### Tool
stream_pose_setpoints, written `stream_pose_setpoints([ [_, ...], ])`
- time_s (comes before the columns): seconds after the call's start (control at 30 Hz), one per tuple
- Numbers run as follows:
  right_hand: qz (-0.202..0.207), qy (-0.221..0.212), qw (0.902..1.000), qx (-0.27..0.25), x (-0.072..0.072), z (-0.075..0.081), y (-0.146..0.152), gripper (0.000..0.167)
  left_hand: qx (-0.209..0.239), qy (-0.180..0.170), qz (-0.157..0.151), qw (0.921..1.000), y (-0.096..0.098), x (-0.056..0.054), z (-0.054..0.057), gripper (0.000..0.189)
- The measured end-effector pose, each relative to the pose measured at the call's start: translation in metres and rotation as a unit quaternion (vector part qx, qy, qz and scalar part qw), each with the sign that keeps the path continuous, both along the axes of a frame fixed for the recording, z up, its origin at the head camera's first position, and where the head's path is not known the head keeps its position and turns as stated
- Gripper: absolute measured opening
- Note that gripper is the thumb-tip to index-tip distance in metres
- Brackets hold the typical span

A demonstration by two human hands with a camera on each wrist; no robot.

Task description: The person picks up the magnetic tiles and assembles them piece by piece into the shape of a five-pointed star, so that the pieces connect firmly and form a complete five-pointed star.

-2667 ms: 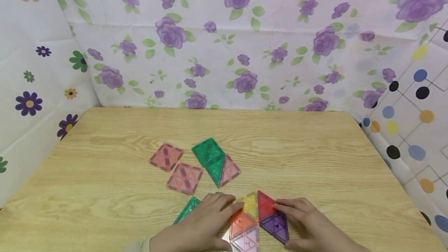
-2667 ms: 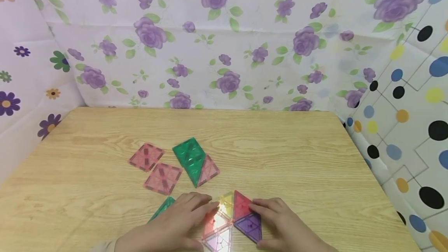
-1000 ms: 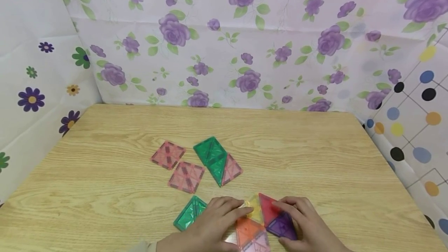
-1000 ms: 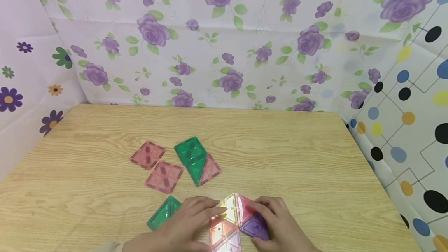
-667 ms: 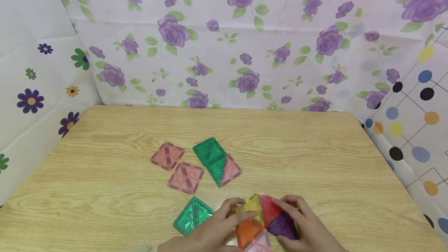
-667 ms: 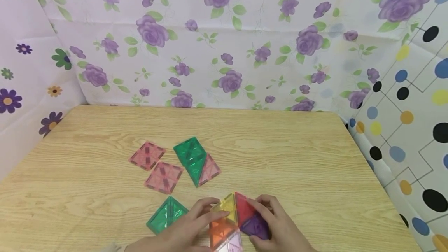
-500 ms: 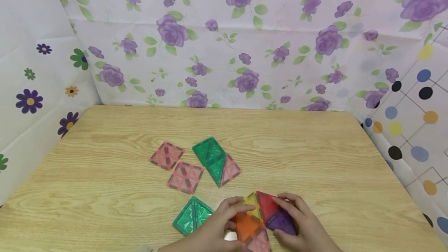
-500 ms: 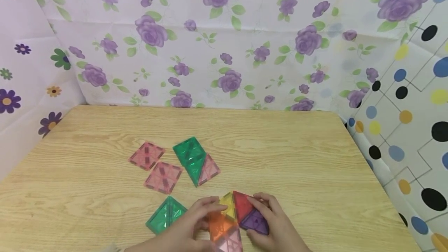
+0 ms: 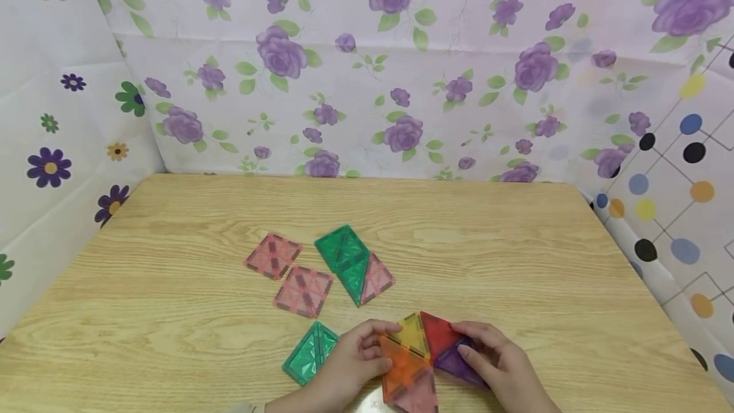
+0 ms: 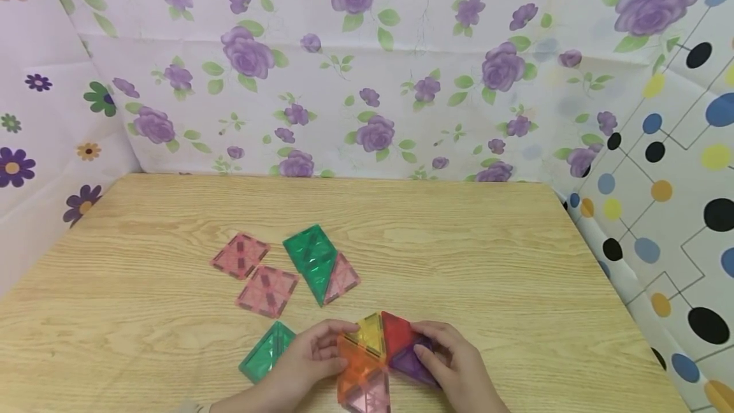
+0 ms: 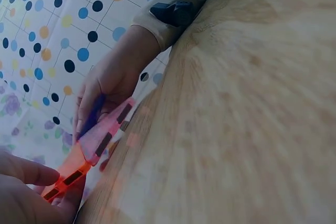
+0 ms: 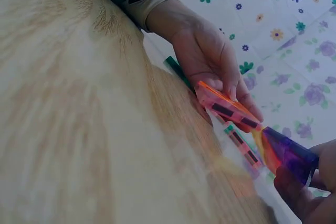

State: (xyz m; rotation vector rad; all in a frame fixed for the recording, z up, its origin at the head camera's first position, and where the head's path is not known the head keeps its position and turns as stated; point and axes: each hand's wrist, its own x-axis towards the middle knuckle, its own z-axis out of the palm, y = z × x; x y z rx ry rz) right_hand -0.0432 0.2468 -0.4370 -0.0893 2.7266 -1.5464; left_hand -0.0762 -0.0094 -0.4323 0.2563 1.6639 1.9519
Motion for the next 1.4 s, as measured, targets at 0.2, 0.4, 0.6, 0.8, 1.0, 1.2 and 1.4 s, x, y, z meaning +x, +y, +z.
stream_pose_setpoints([
  [0.2, 0.004, -0.046, 0.9961, -0.076, -0.001, 0.002, 0.0, 0.033, 0.06, -0.045, 0.002, 0.9972, -0.002, -0.002, 0.0, 0.049],
  [0.4, 0.055, -0.028, 0.992, -0.11, -0.002, 0.0, 0.0, 0.035, 0.109, -0.08, 0.018, 0.9906, 0.0, -0.002, 0.0, 0.045],
  [0.6, 0.054, -0.025, 0.9928, -0.104, -0.003, 0.002, -0.004, 0.036, 0.11, -0.101, 0.068, 0.9865, 0.01, 0.001, 0.001, 0.027],
  [0.8, 0.027, -0.068, 0.9919, -0.104, -0.002, 0.007, -0.012, 0.039, 0.103, -0.104, 0.143, 0.9789, 0.023, 0.001, 0.001, 0.013],
  [1.0, 0.104, -0.078, 0.98, -0.151, 0.001, 0.01, -0.017, 0.061, 0.107, -0.108, 0.178, 0.9723, 0.026, 0.001, 0.001, 0.013],
  [1.2, 0.148, -0.029, 0.9762, -0.156, 0.001, 0.008, -0.016, 0.066, 0.116, -0.118, 0.177, 0.9701, 0.025, 0.0, 0.001, 0.012],
  [1.4, 0.129, -0.006, 0.9854, -0.111, 0.0, 0.008, -0.015, 0.064, 0.128, -0.144, 0.166, 0.9671, 0.026, 0.0, 0.001, 0.011],
])
